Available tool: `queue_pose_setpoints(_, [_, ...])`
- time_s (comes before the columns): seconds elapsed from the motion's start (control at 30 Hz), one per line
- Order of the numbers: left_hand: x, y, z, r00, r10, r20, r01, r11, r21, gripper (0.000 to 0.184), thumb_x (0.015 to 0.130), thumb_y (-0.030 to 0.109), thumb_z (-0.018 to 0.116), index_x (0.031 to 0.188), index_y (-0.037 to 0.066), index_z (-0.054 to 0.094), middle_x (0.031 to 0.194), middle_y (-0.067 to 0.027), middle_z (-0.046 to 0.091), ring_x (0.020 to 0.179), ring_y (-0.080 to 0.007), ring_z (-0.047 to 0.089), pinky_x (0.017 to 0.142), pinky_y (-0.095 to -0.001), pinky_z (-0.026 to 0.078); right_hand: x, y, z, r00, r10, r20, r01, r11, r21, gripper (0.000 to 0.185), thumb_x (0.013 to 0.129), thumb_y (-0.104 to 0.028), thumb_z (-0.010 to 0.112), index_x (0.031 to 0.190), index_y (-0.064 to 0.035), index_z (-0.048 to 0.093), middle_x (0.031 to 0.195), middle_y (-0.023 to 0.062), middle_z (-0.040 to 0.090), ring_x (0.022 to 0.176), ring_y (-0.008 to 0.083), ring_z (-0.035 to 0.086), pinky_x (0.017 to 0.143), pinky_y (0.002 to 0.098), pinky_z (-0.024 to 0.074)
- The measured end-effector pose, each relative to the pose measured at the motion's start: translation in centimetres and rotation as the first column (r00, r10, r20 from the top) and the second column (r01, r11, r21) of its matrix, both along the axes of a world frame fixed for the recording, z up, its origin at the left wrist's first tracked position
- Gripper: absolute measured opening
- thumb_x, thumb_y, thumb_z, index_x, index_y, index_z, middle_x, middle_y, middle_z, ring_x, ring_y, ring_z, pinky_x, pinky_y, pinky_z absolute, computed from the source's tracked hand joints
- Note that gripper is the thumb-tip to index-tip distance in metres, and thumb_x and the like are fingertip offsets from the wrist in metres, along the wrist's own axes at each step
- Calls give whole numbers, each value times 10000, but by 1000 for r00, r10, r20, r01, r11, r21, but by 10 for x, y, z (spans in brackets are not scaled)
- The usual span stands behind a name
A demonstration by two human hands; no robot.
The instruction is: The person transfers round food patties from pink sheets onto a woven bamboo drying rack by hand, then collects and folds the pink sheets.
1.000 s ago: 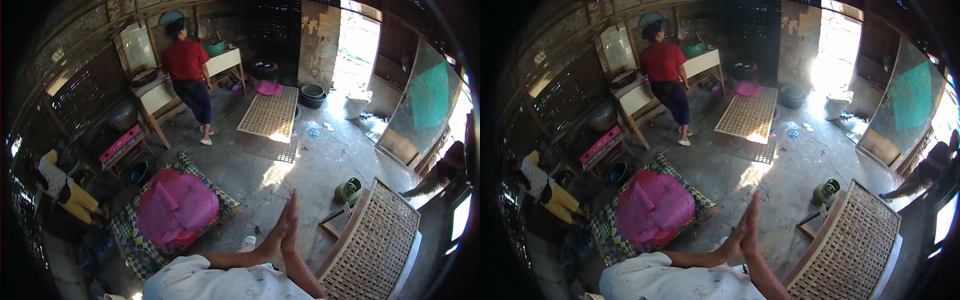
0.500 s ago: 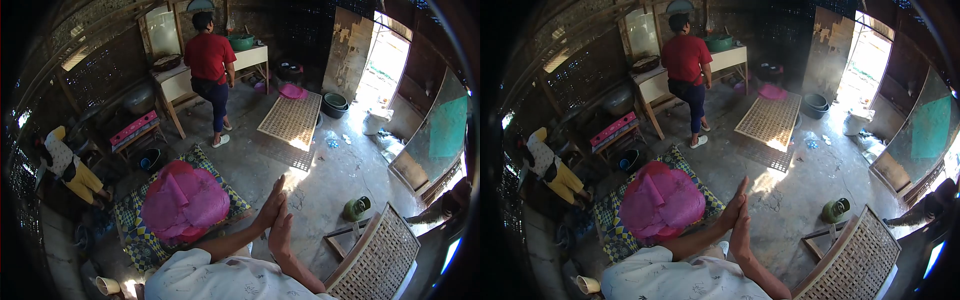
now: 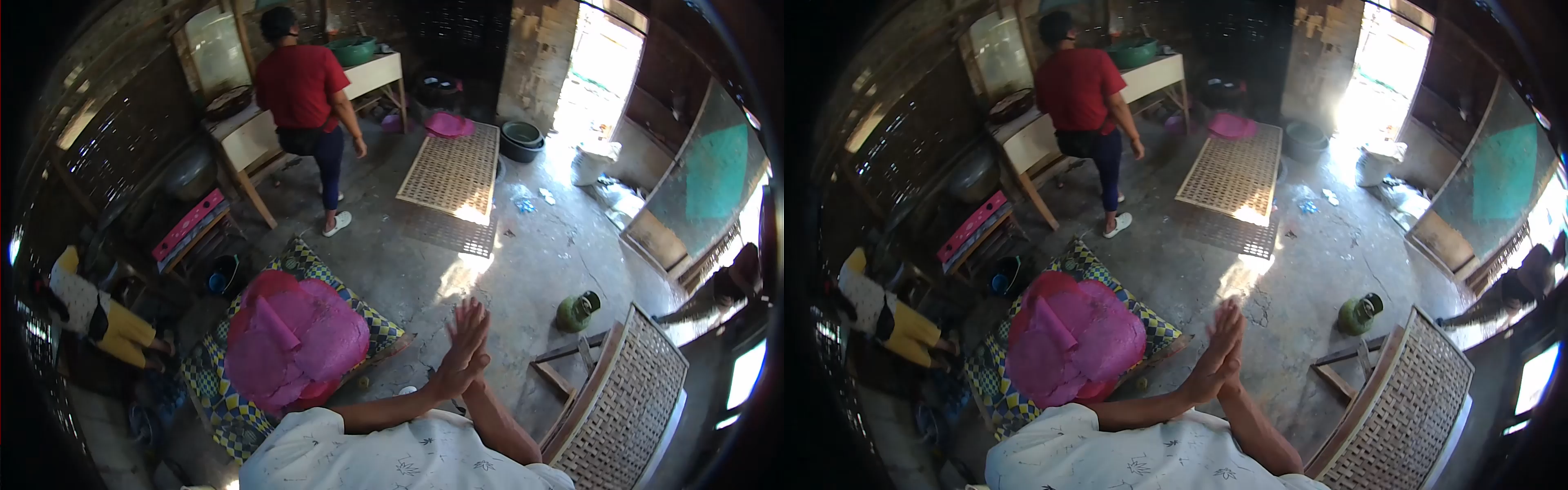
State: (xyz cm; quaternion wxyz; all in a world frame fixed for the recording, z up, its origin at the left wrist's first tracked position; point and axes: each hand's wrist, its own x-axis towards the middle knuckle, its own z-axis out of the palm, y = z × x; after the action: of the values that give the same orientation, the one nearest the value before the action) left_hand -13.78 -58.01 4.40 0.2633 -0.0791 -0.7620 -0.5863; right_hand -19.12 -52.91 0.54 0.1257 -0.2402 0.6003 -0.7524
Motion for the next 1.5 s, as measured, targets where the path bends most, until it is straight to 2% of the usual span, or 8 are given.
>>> queue_pose_setpoints(0.13, [-10,-1,-50,991,25,134,-4,989,-150,668,954,367,405,1517,64,211,1596,-164,77,1464,-381,60,1161,-481,75,2,3,-24,741,237,628,102,885,-455,754,983,-594,230,1527,-82,127,1583,110,165,1468,250,97,1180,392,88])
queue_pose_setpoints(0.23, [-18,-34,-65,989,-138,49,146,907,-395,608,970,341,388,1485,35,285,1583,-184,127,1456,-373,117,1163,-461,114,9,14,-15,671,321,669,158,819,-551,749,983,-602,244,1530,-103,129,1579,102,186,1465,237,126,1181,382,119])
queue_pose_setpoints(0.33, [-30,-41,-116,978,38,206,24,956,-292,576,985,304,387,1476,18,289,1539,-209,241,1441,-364,176,1169,-428,143,7,27,28,811,162,562,90,915,-393,752,968,-622,203,1520,-112,198,1557,122,242,1444,259,205,1174,414,148])
queue_pose_setpoints(0.43, [-31,-47,-157,755,-268,599,60,937,343,605,1003,375,382,1469,5,276,1517,-201,286,1419,-355,234,1170,-409,167,0,25,42,931,218,294,-24,837,-546,757,968,-619,206,1518,-100,205,1549,131,261,1435,272,230,1170,425,153])
queue_pose_setpoints(0.6, [-38,-6,-110,720,-614,324,36,499,866,648,969,419,438,1474,45,279,1508,-180,310,1403,-343,268,1161,-416,189,13,27,14,877,-49,-477,163,966,199,732,974,-573,246,1520,-87,201,1582,125,162,1467,287,116,1170,457,95])
queue_pose_setpoints(1.0, [-38,80,-2,722,-663,-196,-52,-335,941,745,929,541,475,1484,85,277,1508,-138,328,1392,-306,307,1158,-414,208,2,124,13,688,-115,-716,507,783,361,763,959,-567,302,1515,-54,197,1586,164,118,1475,327,36,1172,463,17])
queue_pose_setpoints(1.07, [-39,95,-7,641,-763,-82,235,94,967,814,941,617,373,1504,50,218,1546,-124,260,1432,-262,239,1175,-378,168,4,143,17,707,-159,-689,528,768,364,741,964,-533,323,1512,-50,198,1585,161,124,1477,309,40,1178,453,24])
queue_pose_setpoints(1.5, [-21,172,-13,727,-646,231,207,528,824,634,921,396,542,1419,51,357,1385,-130,445,1270,-286,434,1083,-431,313,20,206,24,641,-430,-635,636,761,127,591,839,-10,564,1413,-19,421,1515,209,302,1409,373,286,1110,442,312])
